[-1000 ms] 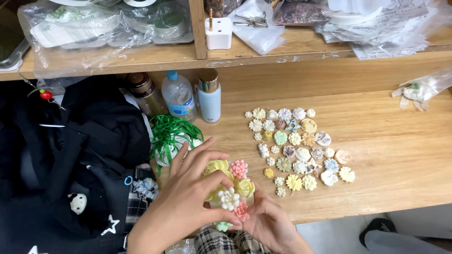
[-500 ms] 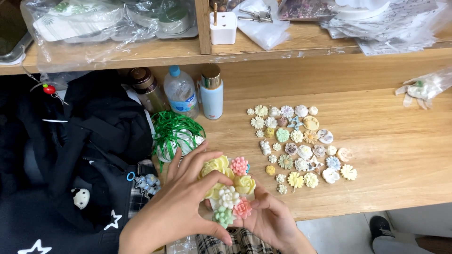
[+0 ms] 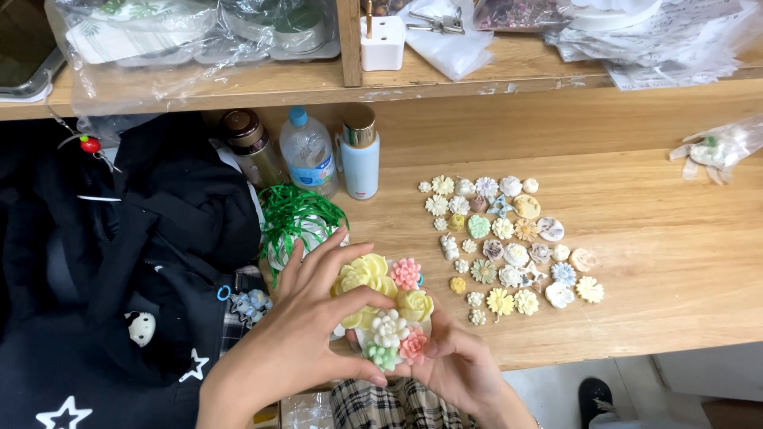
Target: The recorder selects various flower-shaped decorative candles from a shelf and packages them individually into small plastic bags using twist ties.
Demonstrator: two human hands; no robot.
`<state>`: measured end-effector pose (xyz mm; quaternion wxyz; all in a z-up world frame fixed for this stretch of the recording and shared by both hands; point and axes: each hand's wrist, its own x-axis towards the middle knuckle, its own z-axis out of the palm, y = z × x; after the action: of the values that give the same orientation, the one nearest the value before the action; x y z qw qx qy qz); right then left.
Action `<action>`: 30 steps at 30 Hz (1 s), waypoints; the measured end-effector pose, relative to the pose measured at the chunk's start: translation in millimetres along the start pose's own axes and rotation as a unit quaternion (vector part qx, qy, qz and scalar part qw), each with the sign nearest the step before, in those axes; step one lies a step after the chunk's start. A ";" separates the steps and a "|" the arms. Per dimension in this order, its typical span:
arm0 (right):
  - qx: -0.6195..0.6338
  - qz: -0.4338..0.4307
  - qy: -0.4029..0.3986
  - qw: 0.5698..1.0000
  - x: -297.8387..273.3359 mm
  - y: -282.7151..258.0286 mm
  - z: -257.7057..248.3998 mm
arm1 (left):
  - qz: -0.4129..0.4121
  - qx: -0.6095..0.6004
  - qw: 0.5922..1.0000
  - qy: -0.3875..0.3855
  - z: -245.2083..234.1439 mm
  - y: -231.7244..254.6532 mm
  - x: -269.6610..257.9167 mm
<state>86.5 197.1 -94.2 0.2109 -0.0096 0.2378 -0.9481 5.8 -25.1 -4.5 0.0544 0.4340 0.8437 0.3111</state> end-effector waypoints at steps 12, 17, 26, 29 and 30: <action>-0.012 0.000 0.034 0.999 -3.9 2.7 -1.6 | -0.020 -0.001 1.000 -0.014 2.8 7.3 1.4; 0.008 -0.003 0.004 1.000 -5.5 3.9 -5.1 | -0.014 0.006 1.000 -0.007 3.5 8.7 0.3; 0.041 0.016 0.012 0.999 -2.5 4.5 -3.8 | -0.045 -0.052 0.997 0.025 -0.7 12.3 -7.4; 0.042 0.014 0.001 0.999 -2.6 3.6 -6.3 | -0.049 -0.137 0.984 0.106 10.7 5.9 -20.1; 0.028 0.008 -0.008 1.000 -3.0 3.3 -7.4 | -0.042 -0.170 0.970 0.167 17.2 3.2 -24.6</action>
<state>89.7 199.0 -102.1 0.2209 -0.0096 0.2099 -0.9524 29.4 -34.4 -20.8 -0.0011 0.3246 0.7933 0.5150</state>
